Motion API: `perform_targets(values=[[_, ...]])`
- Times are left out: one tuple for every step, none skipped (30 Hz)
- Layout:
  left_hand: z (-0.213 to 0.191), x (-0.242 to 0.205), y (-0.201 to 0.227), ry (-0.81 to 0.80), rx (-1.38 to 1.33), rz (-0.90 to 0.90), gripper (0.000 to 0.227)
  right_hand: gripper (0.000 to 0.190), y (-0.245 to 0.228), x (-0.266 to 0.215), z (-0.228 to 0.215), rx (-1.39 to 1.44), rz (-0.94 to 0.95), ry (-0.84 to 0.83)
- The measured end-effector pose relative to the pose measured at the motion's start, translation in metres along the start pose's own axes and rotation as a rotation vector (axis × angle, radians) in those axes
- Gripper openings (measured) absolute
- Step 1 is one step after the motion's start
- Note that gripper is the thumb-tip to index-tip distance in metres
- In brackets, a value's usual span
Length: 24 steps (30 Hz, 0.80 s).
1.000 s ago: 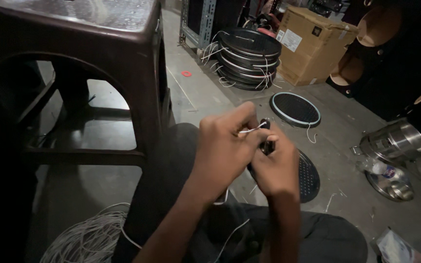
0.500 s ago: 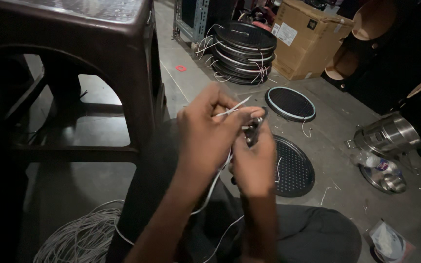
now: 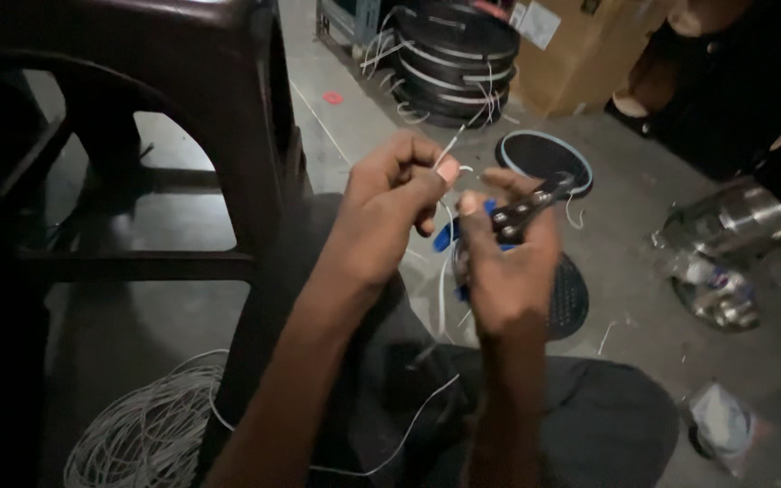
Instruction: The person sits on the floor and assembles a circular light fixture by threading white wires through a perforated black tray. They use pliers to cut and secure the wires, repeatedly inserting and adjusting them through the holes in the tray.
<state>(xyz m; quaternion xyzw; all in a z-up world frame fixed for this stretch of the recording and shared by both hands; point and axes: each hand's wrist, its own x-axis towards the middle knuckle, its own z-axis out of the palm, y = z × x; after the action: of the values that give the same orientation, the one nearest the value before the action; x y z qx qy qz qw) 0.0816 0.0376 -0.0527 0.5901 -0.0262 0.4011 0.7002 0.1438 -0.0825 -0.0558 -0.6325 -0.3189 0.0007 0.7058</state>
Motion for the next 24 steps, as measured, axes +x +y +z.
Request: perform_targets(values=[[-0.002,0.001,-0.004,0.001,0.018,-0.006,0.018,0.034,0.003,0.0,-0.004,0.017,-0.04,0.0],[-0.003,0.003,-0.009,0.001,0.036,-0.011,0.017,0.032,0.008,0.001,-0.006,0.018,-0.131,-0.018],[0.001,0.005,-0.016,-0.007,0.049,-0.018,0.017,0.03,0.013,0.001,-0.012,0.014,-0.223,-0.03],[0.004,0.008,-0.022,-0.014,0.053,-0.025,0.017,0.028,0.018,0.003,-0.019,0.009,-0.314,-0.043],[0.008,0.011,-0.028,-0.029,0.054,-0.029,0.016,0.023,0.023,0.006,-0.024,-0.053,-0.321,-0.007],[0.011,0.015,-0.035,-0.043,0.054,-0.033,0.015,0.018,0.03,0.01,-0.027,-0.116,-0.326,0.028],[0.016,0.018,-0.042,-0.062,0.057,-0.062,0.015,0.013,0.037,0.014,-0.03,-0.178,-0.335,0.063],[0.021,0.021,-0.05,-0.081,0.061,-0.092,0.014,0.012,0.044,0.018,-0.036,-0.202,-0.337,0.08],[0.026,0.025,-0.057,-0.104,0.065,-0.116,0.013,0.011,0.051,0.023,-0.042,-0.226,-0.344,0.101],[0.032,0.028,-0.064,-0.111,0.061,-0.151,0.013,0.01,0.058,0.028,-0.051,-0.251,-0.351,0.121],[0.038,0.031,-0.072,-0.121,0.058,-0.189,0.012,0.01,0.067,0.032,-0.06,-0.243,-0.309,0.126],[0.045,0.035,-0.08,-0.131,0.056,-0.227,0.011,0.01,0.076,0.037,-0.071,-0.234,-0.267,0.132],[0.053,0.038,-0.089,-0.136,0.068,-0.24,0.011,0.01,0.086,0.041,-0.082,-0.223,-0.222,0.14],[0.061,0.041,-0.097,-0.142,0.08,-0.253,0.01,0.009,0.097,0.046,-0.095,-0.221,-0.199,0.182],[0.068,0.042,-0.104,-0.143,0.09,-0.263,0.009,0.009,0.107,0.05,-0.108,-0.219,-0.177,0.22],[0.074,0.042,-0.11,-0.146,0.147,-0.283,0.009,0.009,0.117,0.053,-0.122,-0.218,-0.156,0.259],[0.082,0.043,-0.116,-0.146,0.206,-0.3,0.01,0.012,0.127,0.058,-0.137,-0.139,0.046,0.365],[0.089,0.045,-0.121,-0.146,0.264,-0.317,0.01,0.016,0.137,0.062,-0.152,-0.055,0.246,0.47],[0.096,0.047,-0.127,-0.154,0.275,-0.319,0.011,0.02,0.146,0.064,-0.167,0.033,0.445,0.571],[0.101,0.049,-0.133,-0.162,0.286,-0.321,0.012,0.023,0.155,0.063,-0.181,0.082,0.477,0.616],[0.105,0.051,-0.139,-0.164,0.296,-0.319,0.013,0.026,0.163,0.06,-0.192,0.131,0.505,0.656],[0.109,0.054,-0.146,-0.176,0.23,-0.331,0.013,0.029,0.172,0.059,-0.199,0.181,0.531,0.696],[0.113,0.057,-0.154,-0.181,0.165,-0.344,0.014,0.034,0.181,0.059,-0.201,0.105,0.635,0.731],[0.116,0.061,-0.164,-0.185,0.099,-0.357,0.014,0.041,0.192,0.061,-0.198,0.029,0.738,0.765]])
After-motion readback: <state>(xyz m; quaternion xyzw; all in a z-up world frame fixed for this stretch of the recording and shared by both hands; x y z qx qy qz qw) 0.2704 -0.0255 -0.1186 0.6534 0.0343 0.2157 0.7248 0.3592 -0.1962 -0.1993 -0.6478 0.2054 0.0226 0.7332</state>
